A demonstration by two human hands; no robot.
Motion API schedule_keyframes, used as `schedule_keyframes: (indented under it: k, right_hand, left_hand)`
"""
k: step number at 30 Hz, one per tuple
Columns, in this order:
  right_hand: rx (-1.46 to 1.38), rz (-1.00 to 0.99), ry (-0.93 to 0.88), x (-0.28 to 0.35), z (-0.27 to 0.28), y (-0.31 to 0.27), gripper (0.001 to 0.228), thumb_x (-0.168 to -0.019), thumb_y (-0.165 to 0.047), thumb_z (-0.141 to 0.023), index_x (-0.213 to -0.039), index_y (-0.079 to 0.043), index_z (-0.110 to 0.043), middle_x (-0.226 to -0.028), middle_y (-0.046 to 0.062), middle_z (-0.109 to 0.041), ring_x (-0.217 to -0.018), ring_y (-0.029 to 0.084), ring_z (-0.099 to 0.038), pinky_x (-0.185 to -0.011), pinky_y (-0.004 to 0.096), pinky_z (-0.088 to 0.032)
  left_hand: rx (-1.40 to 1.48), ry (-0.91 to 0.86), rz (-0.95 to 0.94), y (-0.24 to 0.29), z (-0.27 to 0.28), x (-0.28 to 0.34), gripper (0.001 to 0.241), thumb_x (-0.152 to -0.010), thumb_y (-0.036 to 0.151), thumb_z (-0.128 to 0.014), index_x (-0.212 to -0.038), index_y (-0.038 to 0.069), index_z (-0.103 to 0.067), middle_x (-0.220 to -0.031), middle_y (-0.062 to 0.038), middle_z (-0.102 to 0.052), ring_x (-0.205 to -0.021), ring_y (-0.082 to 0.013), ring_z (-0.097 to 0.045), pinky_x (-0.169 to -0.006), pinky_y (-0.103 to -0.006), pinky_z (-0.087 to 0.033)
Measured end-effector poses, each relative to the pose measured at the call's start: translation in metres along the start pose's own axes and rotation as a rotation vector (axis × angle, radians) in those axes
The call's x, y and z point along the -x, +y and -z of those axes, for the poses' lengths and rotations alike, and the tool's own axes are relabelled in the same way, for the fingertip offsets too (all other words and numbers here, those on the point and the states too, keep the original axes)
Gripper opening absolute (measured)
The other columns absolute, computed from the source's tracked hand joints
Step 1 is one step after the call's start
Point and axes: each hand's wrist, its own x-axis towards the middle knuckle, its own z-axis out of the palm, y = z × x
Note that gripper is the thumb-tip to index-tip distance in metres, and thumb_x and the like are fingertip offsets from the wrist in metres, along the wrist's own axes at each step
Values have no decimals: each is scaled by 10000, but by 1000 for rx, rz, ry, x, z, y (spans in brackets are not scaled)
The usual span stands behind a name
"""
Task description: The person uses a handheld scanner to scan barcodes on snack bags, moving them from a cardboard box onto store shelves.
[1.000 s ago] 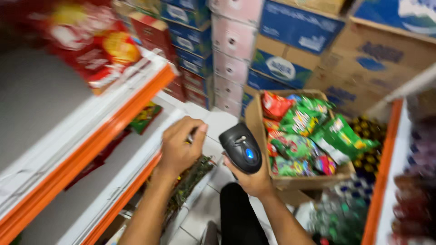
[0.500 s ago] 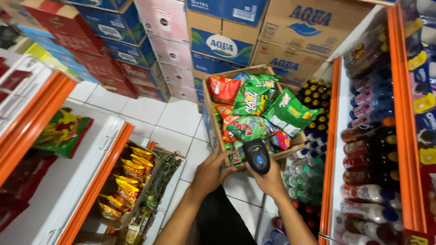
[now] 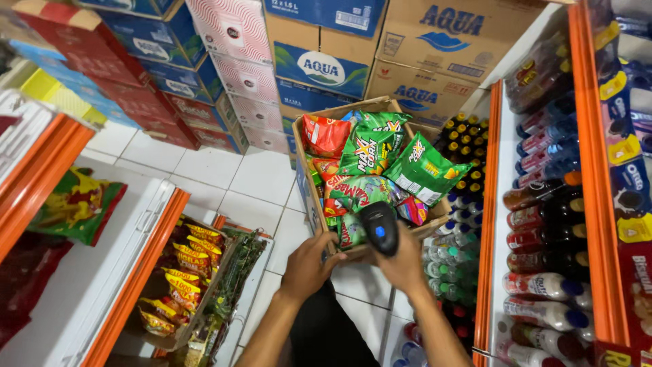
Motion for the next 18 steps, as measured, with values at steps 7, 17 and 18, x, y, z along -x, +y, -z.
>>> schedule_keyframes:
  k: [7, 17, 18]
  right_hand:
    - [395, 318, 298, -70, 61, 9, 456, -715, -83, -829, -1151, -16, -712, -1547, 355, -334, -1224, 475, -568, -996, 474, -501]
    - [330, 144, 166, -72, 40, -21, 496, -726, -51, -786, -1209, -13, -677, -1393, 139, -612, -1090, 393, -661, -907, 443, -536]
    - [331, 140, 170, -66, 40, -28, 496, -726, -51, -786, -1209, -13, -677, -1393, 139, -612, -1090, 393, -661, -907, 443, -536]
  left_hand:
    - [-59, 0, 84, 17, -4, -10, 355, -874, 361, -765, -1101, 119, -641, -942, -128, -725, -898, -362, -687, -749, -464, -534]
    - [-103, 50, -40, 29, 4, -25, 649, -814, 315, -826, -1338, 26, -574, -1422, -445, -385, -1305, -602, -408, -1038, -552, -416]
    - [-67, 104, -56, 28, -1, -26, 647, -831, 304, -812, -1355, 17, -562, -1467, -462, -325, -1354, -603, -363, -1082, -549, -380]
